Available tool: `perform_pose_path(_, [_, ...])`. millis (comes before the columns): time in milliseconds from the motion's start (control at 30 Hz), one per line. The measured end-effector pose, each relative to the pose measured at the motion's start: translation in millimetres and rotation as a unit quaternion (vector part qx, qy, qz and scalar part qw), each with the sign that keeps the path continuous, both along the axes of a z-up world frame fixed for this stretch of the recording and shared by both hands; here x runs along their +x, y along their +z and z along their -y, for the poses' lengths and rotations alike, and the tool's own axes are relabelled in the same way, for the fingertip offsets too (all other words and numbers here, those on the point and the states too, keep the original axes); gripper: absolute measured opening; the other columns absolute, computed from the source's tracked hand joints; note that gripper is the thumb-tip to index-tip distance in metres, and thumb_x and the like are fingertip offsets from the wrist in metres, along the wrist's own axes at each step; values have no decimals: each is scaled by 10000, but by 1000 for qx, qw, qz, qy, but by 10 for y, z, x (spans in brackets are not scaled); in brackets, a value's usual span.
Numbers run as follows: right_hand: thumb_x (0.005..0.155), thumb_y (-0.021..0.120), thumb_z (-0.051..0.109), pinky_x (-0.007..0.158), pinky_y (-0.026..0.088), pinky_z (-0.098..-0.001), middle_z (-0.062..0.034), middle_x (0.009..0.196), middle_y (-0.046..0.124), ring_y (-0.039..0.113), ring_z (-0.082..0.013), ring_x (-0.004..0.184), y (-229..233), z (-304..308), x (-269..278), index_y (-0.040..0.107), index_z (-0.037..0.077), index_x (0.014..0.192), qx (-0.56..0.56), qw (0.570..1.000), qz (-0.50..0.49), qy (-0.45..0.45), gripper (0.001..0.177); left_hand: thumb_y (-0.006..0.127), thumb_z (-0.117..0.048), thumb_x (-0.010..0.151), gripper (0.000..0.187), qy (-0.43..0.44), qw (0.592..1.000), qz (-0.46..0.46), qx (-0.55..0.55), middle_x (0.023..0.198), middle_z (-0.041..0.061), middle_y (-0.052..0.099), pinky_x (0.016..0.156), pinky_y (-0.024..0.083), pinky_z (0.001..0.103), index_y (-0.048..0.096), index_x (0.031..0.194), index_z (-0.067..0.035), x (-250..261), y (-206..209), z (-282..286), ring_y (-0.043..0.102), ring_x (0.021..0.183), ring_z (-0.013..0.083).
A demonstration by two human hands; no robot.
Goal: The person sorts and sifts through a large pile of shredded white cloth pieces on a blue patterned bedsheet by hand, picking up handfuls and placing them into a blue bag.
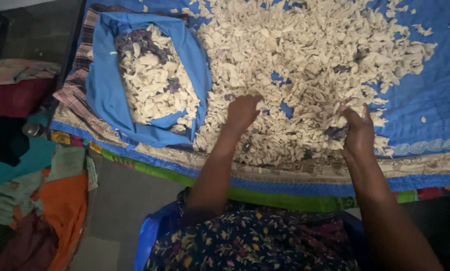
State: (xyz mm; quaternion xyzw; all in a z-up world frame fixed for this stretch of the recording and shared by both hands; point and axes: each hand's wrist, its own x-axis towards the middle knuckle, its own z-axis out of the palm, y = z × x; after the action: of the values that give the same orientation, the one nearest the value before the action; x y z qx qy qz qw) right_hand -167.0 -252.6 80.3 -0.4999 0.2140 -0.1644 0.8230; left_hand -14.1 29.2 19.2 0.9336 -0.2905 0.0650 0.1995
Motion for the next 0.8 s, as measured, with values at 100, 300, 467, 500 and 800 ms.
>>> perform_pose_path(100, [923,690,114,939,507,-320,-35,1147,669,636,-159,1057,-13,19,17,538,49,1378,-6,1000,-2,-3,485,737,-224,905,165,14,988,-21,153,984,121,756,764,573,508,756,1067,-199,64,-450,126,722,946,340])
perform_pose_path(300, [936,662,106,925,513,-323,-35,1131,681,647,-167,1027,-56,45,2,558,55,1350,7,999,30,8,430,792,-372,787,457,165,924,-249,-237,974,150,776,745,577,413,740,1137,-82,421,-398,129,733,852,308])
perform_pose_path(467, [945,671,97,924,536,-313,-34,1144,687,665,-158,1037,-53,2,16,562,49,1353,-1,1000,28,7,425,820,-333,901,580,231,739,-308,-553,1076,193,713,788,565,319,608,1188,124,532,-231,33,669,907,196])
perform_pose_path(500, [939,666,101,907,539,-322,-36,1138,687,667,-164,1025,-26,-3,6,564,51,1354,2,1000,25,4,430,809,-290,865,564,224,673,-329,-624,1096,179,702,773,578,318,575,1201,98,530,-250,61,695,909,188])
perform_pose_path(800, [924,674,125,867,569,-336,-43,1113,697,686,-183,1002,140,156,4,592,70,1312,13,999,8,-43,401,763,-162,884,212,99,791,-299,-524,1001,36,744,700,558,292,727,1090,-123,209,-357,550,686,858,146])
